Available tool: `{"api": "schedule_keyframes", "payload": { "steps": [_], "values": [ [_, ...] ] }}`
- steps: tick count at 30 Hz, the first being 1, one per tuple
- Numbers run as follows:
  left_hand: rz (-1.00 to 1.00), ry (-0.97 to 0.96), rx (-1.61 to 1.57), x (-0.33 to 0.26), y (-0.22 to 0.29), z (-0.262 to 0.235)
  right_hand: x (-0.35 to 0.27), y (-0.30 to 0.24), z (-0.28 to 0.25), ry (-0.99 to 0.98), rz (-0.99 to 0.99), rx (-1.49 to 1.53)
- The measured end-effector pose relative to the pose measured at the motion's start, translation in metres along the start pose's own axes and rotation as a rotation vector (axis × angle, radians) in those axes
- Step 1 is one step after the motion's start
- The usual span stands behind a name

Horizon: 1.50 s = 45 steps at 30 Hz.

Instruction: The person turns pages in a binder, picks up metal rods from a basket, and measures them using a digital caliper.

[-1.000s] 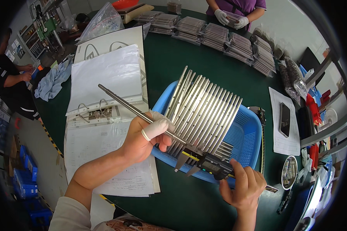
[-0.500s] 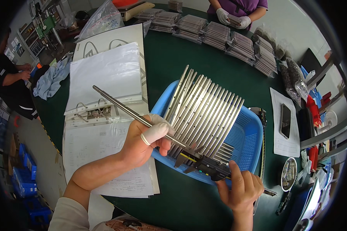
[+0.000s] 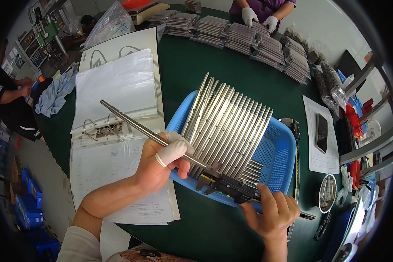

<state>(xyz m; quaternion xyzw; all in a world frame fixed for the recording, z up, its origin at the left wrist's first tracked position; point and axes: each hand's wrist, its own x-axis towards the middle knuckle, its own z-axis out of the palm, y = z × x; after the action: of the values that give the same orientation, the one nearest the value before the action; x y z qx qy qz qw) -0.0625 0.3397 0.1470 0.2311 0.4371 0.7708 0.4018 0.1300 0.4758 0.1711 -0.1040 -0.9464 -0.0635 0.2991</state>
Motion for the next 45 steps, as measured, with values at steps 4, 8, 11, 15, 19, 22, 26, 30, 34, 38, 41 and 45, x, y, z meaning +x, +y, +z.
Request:
{"api": "schedule_keyframes", "payload": {
  "steps": [4, 8, 11, 15, 19, 22, 26, 30, 34, 38, 41, 45],
  "values": [
    [0.012, -0.015, -0.019, 0.000, -0.002, -0.003, 0.001, 0.000, 0.003, -0.005, 0.009, 0.016],
    [0.037, -0.036, -0.031, 0.003, -0.002, -0.004, 0.003, 0.001, 0.003, -0.019, 0.020, 0.016],
    [0.061, -0.029, -0.033, 0.005, -0.002, -0.003, 0.004, 0.001, 0.004, -0.005, 0.015, 0.022],
    [0.044, -0.008, -0.010, 0.005, 0.001, -0.003, 0.004, 0.001, 0.007, 0.007, 0.011, 0.026],
    [0.003, 0.028, 0.020, 0.006, 0.004, -0.001, -0.002, 0.003, 0.011, 0.058, -0.019, 0.009],
    [-0.032, 0.046, 0.047, 0.006, 0.005, -0.003, -0.007, -0.001, 0.010, 0.096, -0.050, 0.064],
    [-0.177, -0.041, 0.441, 0.012, 0.017, 0.001, -0.009, -0.008, 0.011, 0.131, -0.161, 0.084],
    [-0.178, -0.170, 1.024, 0.029, 0.013, 0.008, -0.012, -0.010, 0.018, 0.090, -0.214, 0.107],
    [-0.059, -0.217, 1.436, 0.042, 0.001, 0.007, -0.013, -0.010, 0.024, 0.104, -0.214, 0.140],
    [0.032, -0.268, 1.757, 0.049, -0.010, -0.001, -0.010, -0.010, 0.028, 0.084, -0.196, 0.145],
    [0.059, -0.241, 1.823, 0.050, -0.015, 0.002, -0.008, -0.009, 0.030, 0.081, -0.197, 0.154],
    [0.133, -0.221, 1.918, 0.046, -0.018, 0.011, -0.013, -0.006, 0.027, 0.098, -0.190, 0.158]
  ]
}}
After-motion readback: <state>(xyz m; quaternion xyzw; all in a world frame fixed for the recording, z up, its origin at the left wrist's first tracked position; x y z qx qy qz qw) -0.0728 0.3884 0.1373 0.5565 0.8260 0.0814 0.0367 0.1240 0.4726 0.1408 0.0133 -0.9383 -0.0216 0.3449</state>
